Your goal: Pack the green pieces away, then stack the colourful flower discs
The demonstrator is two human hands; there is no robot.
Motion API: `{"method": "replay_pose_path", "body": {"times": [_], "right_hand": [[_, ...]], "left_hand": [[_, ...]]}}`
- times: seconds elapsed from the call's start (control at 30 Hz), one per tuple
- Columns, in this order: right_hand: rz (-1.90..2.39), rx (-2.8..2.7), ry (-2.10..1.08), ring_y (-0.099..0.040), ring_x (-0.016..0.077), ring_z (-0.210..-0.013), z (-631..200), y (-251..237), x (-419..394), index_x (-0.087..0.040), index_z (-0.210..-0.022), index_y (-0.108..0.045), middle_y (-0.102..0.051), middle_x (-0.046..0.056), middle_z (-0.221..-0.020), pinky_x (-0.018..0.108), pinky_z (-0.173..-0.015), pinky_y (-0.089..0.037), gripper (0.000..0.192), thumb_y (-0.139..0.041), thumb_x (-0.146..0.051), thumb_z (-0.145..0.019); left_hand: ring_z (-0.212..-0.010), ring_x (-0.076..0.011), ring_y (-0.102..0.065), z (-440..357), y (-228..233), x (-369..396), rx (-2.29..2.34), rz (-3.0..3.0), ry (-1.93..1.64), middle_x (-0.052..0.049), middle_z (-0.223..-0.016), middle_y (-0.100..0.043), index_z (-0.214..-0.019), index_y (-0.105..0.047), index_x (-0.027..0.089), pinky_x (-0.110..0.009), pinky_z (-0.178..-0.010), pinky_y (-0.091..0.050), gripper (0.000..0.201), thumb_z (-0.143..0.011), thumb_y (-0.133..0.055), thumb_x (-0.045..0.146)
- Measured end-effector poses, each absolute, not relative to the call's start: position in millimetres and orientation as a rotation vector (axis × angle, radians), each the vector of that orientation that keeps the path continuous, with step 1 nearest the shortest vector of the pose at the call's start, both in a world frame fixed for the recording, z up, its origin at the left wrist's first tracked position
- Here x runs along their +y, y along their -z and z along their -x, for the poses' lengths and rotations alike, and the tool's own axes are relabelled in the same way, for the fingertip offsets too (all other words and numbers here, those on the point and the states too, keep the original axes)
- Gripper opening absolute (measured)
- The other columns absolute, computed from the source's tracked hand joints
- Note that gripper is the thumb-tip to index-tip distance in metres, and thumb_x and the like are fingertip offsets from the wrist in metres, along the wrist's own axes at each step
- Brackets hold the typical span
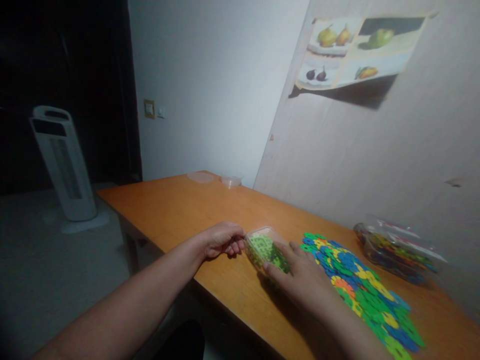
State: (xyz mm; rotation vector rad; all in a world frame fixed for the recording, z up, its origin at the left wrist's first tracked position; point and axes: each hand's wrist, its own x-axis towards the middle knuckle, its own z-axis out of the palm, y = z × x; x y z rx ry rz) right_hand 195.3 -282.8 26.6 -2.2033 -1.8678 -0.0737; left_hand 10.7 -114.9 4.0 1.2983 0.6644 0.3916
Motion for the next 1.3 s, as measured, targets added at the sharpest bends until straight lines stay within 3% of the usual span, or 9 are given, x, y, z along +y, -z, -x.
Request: {"method": "replay_pose_path", "body": {"times": [0.2, 0.83, 1.0, 1.17, 1.3], "right_hand": [[2.21, -1.913, 0.143, -0.058, 0.0354, -0.122, -196.9, -24.0, -283.1, -0.033, -0.145, -0.053, -0.058, 0.013, -0.137, 0.05, -0.1, -0.045, 0.064, -0.047, -0.065, -0.089], [2.184, -1.873, 0.147, -0.054, 0.0353, -0.123, -191.9, -20.0, -284.8, -0.036, -0.145, -0.052, -0.055, 0.011, -0.139, 0.05, -0.102, -0.042, 0.06, -0.049, -0.061, -0.09], [2.182, -1.899, 0.106, -0.057, 0.0336, -0.117, -188.8, -24.8, -284.0, -0.036, -0.144, -0.053, -0.059, 0.011, -0.131, 0.047, -0.1, -0.044, 0.058, -0.051, -0.058, -0.09], [2.222, -1.852, 0.125, -0.051, 0.0369, -0.127, -185.6, -25.4, -285.2, -0.035, -0.145, -0.052, -0.053, 0.013, -0.142, 0.052, -0.104, -0.04, 0.059, -0.05, -0.058, -0.09], [2.225, -1.83, 0.122, -0.05, 0.0379, -0.13, -185.0, -22.9, -286.3, -0.035, -0.144, -0.054, -0.051, 0.013, -0.146, 0.055, -0.106, -0.039, 0.059, -0.051, -0.059, -0.09]], "left_hand": [[-0.039, -0.0081, -0.05, -9.7, -7.8, -117.5, 0.671, -1.342, -0.367, 0.0, -0.048, -0.057, -0.068, -0.06, 0.013, -0.017, -0.037, -0.035, 0.016, -0.077, -0.054, 0.024], [-0.037, -0.0081, -0.043, -13.5, -7.2, -115.2, 0.732, -1.407, -0.302, 0.0, -0.044, -0.051, -0.058, -0.056, 0.015, -0.02, -0.036, -0.032, 0.014, -0.07, -0.052, 0.021], [-0.041, -0.0087, -0.046, -23.7, -6.5, -109.5, 0.819, -1.479, -0.334, -0.001, -0.052, -0.056, -0.065, -0.057, 0.014, -0.02, -0.041, -0.036, 0.017, -0.076, -0.053, 0.027], [-0.048, -0.012, -0.048, -59.2, -14.6, -93.3, 0.947, -1.774, -0.435, -0.001, -0.055, -0.054, -0.075, -0.061, 0.014, -0.023, -0.046, -0.036, 0.03, -0.088, -0.048, 0.038], [-0.066, -0.0173, -0.057, -87.6, -24.3, -80.3, 0.932, -1.867, -0.444, -0.005, -0.062, -0.06, -0.071, -0.063, 0.014, -0.025, -0.056, -0.039, 0.031, -0.084, -0.061, 0.042]]}}
